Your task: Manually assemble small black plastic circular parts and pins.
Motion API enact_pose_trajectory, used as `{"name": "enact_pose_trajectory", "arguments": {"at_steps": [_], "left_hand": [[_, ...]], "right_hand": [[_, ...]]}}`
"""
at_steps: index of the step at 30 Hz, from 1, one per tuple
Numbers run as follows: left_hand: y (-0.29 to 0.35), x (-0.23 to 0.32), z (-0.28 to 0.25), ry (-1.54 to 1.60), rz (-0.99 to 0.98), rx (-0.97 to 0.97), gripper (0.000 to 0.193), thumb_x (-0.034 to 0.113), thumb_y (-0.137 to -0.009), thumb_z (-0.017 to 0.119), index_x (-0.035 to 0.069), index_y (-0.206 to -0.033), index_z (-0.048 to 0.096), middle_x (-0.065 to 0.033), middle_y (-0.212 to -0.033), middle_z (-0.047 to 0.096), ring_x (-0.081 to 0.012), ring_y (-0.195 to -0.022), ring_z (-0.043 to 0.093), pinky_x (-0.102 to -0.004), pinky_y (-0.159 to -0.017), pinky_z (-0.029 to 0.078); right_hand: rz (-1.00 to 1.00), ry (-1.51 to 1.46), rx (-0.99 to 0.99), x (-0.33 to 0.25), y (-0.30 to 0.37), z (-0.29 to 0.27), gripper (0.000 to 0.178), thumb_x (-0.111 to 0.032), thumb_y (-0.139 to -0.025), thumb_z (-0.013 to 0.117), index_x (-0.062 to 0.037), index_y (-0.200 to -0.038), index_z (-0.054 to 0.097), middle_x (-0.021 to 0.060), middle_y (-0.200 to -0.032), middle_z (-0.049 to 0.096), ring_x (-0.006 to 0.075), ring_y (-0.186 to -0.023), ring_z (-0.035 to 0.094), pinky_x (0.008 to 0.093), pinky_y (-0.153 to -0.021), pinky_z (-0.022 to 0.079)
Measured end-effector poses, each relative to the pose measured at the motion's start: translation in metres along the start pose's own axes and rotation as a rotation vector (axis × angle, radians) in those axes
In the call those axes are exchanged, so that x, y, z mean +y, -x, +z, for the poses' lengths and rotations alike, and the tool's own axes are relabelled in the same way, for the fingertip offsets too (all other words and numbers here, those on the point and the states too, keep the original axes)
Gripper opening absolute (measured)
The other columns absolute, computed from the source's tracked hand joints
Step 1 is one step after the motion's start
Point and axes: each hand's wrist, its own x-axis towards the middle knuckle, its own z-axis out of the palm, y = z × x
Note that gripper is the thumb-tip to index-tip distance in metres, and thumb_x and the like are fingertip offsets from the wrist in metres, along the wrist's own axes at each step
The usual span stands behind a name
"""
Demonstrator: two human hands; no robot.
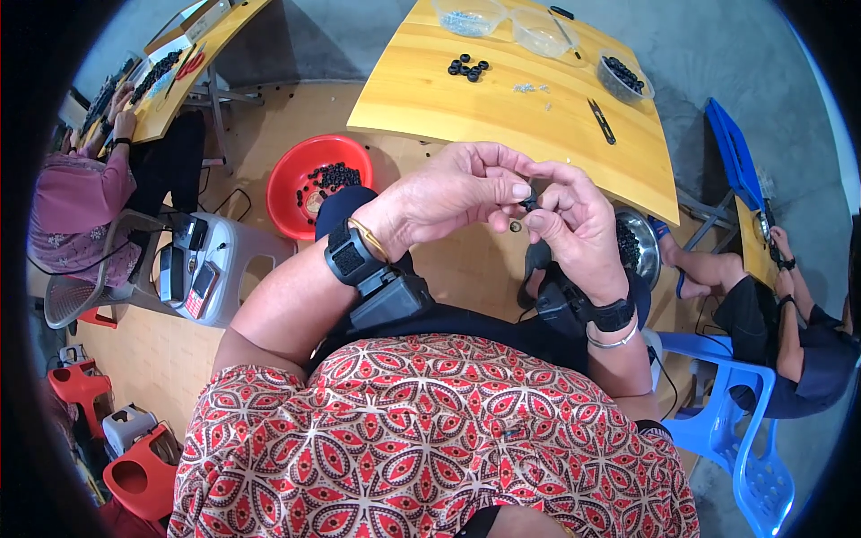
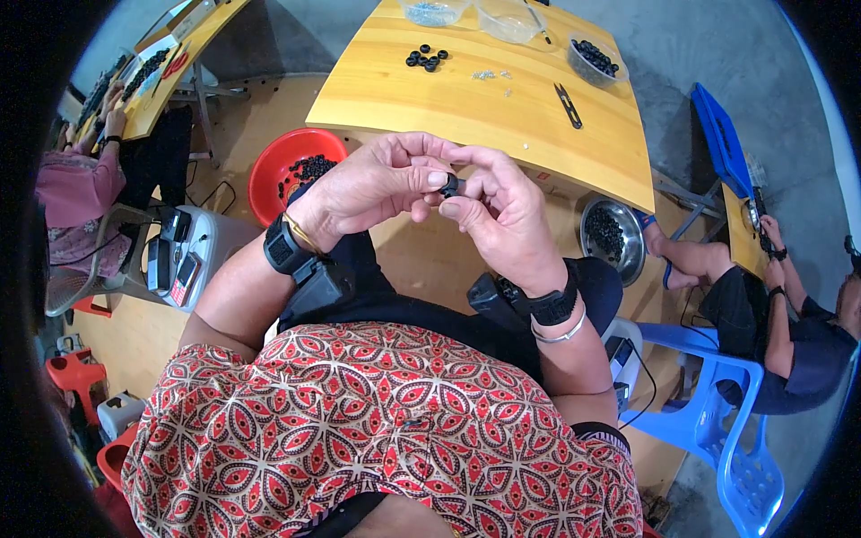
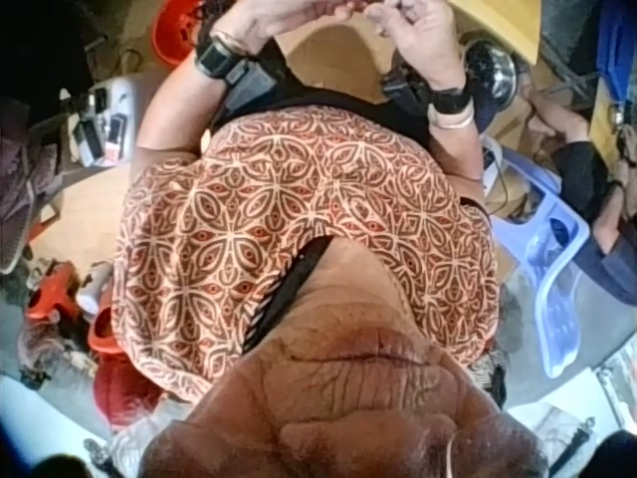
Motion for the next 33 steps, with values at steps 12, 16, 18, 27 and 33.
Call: {"name": "enact_pose_trajectory", "arguments": {"at_steps": [12, 16, 18, 27, 33], "left_hand": [[0.0, -0.008, -0.009, 0.098, 0.001, 0.0, 0.019, 0.01, -0.086, 0.051, -0.001, -0.101, 0.056, -0.0061, -0.081, 0.059, -0.0107, -0.071, 0.058, -0.0203, -0.059, 0.051], [0.001, -0.009, -0.01, 0.157, -0.021, -0.014, 0.018, 0.01, -0.087, 0.049, -0.001, -0.1, 0.055, -0.0066, -0.081, 0.059, -0.0111, -0.071, 0.058, -0.0202, -0.058, 0.051], [0.001, -0.009, -0.01, 0.167, -0.024, -0.013, 0.018, 0.01, -0.087, 0.049, -0.001, -0.1, 0.055, -0.0067, -0.081, 0.059, -0.0112, -0.071, 0.058, -0.02, -0.058, 0.051], [0.001, -0.009, -0.011, 0.153, -0.015, -0.017, 0.018, 0.012, -0.086, 0.051, -0.001, -0.097, 0.056, -0.0064, -0.082, 0.06, -0.0102, -0.071, 0.058, -0.0194, -0.058, 0.051], [0.002, -0.01, -0.011, 0.133, -0.011, -0.009, 0.016, 0.013, -0.085, 0.053, 0.0, -0.095, 0.057, -0.0057, -0.081, 0.06, -0.0095, -0.069, 0.057, -0.0193, -0.057, 0.05]], "right_hand": [[-0.152, 0.054, 0.147, 0.009, 0.0, 0.006, 0.014, 0.002, -0.081, 0.055, 0.0002, -0.093, 0.048, 0.0041, -0.08, 0.056, 0.0074, -0.07, 0.054, 0.0194, -0.06, 0.045], [-0.142, -0.02, 0.127, 0.008, 0.0, 0.005, 0.016, 0.003, -0.081, 0.053, 0.0013, -0.096, 0.048, 0.0063, -0.083, 0.057, 0.0091, -0.071, 0.055, 0.0214, -0.061, 0.048], [-0.13, -0.031, 0.122, 0.008, 0.0, 0.004, 0.016, 0.003, -0.081, 0.053, 0.0018, -0.097, 0.049, 0.0068, -0.083, 0.057, 0.0093, -0.071, 0.056, 0.0216, -0.061, 0.048], [-0.098, 0.001, 0.12, 0.007, -0.002, 0.001, 0.011, 0.003, -0.081, 0.055, 0.0023, -0.09, 0.048, 0.008, -0.08, 0.058, 0.0105, -0.067, 0.057, 0.022, -0.06, 0.049], [-0.114, -0.02, 0.111, 0.012, -0.001, -0.001, 0.012, 0.003, -0.08, 0.055, 0.0012, -0.089, 0.047, 0.0073, -0.077, 0.057, 0.011, -0.067, 0.057, 0.0218, -0.059, 0.048]]}}
